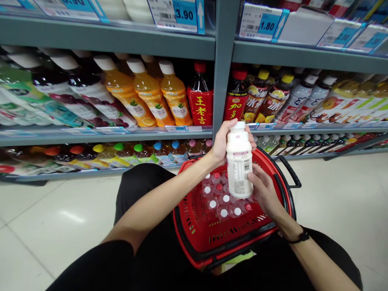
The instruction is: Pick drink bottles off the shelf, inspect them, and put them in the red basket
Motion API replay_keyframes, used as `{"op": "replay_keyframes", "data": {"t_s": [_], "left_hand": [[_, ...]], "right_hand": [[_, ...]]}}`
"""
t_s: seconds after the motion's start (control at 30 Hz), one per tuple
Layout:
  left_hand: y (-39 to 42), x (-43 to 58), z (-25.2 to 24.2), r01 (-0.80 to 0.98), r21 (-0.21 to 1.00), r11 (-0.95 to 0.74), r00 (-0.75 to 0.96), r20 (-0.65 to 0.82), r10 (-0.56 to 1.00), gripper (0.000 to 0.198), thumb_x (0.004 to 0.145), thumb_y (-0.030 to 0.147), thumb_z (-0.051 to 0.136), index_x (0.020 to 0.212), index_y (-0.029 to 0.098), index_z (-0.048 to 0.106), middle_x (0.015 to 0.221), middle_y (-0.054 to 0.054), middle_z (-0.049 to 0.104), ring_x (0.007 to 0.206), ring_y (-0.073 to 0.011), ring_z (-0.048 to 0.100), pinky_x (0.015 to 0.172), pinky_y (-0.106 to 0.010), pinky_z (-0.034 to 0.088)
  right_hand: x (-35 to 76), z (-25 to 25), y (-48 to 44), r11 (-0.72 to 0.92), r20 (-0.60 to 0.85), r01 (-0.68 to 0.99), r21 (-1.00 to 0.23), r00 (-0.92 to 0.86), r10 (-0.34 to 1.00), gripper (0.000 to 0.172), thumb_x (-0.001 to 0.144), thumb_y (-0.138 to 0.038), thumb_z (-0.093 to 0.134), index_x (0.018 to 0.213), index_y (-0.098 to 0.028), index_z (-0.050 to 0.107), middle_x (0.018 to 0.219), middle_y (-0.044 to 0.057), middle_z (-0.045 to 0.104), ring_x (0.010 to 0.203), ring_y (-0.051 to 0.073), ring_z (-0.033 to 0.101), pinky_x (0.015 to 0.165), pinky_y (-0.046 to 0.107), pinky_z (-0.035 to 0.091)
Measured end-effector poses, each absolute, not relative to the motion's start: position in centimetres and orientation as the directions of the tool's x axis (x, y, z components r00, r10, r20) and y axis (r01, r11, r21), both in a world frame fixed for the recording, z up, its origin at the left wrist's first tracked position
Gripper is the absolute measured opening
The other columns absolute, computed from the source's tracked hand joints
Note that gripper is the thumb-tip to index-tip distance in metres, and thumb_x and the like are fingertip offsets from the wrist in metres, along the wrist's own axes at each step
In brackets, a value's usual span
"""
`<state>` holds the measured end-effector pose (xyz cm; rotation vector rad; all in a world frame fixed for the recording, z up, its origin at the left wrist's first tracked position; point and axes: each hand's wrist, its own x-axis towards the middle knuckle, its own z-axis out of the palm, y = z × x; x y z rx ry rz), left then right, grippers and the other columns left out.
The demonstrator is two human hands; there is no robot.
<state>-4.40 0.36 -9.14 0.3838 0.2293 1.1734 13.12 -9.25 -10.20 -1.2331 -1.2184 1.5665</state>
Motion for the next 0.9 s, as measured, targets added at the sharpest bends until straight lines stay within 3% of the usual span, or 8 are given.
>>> {"op": "replay_keyframes", "data": {"t_s": [0.9], "left_hand": [[0.56,-4.46,-9.48,-0.837,0.417,0.356,0.407,0.038,0.913,0.038,0.087,0.052,0.062,0.085,0.015,0.066,0.073,-0.005,0.069,0.062,-0.0182,0.070,0.065,-0.030,0.059]], "right_hand": [[12.68,-9.58,-9.38,-0.285,-0.273,-0.023,-0.958,-0.218,0.937,0.035,0.094,-0.044,0.077,0.125,-0.027,0.073,0.132,0.004,0.074,0.125,0.028,0.067,0.116,0.046,0.048]]}}
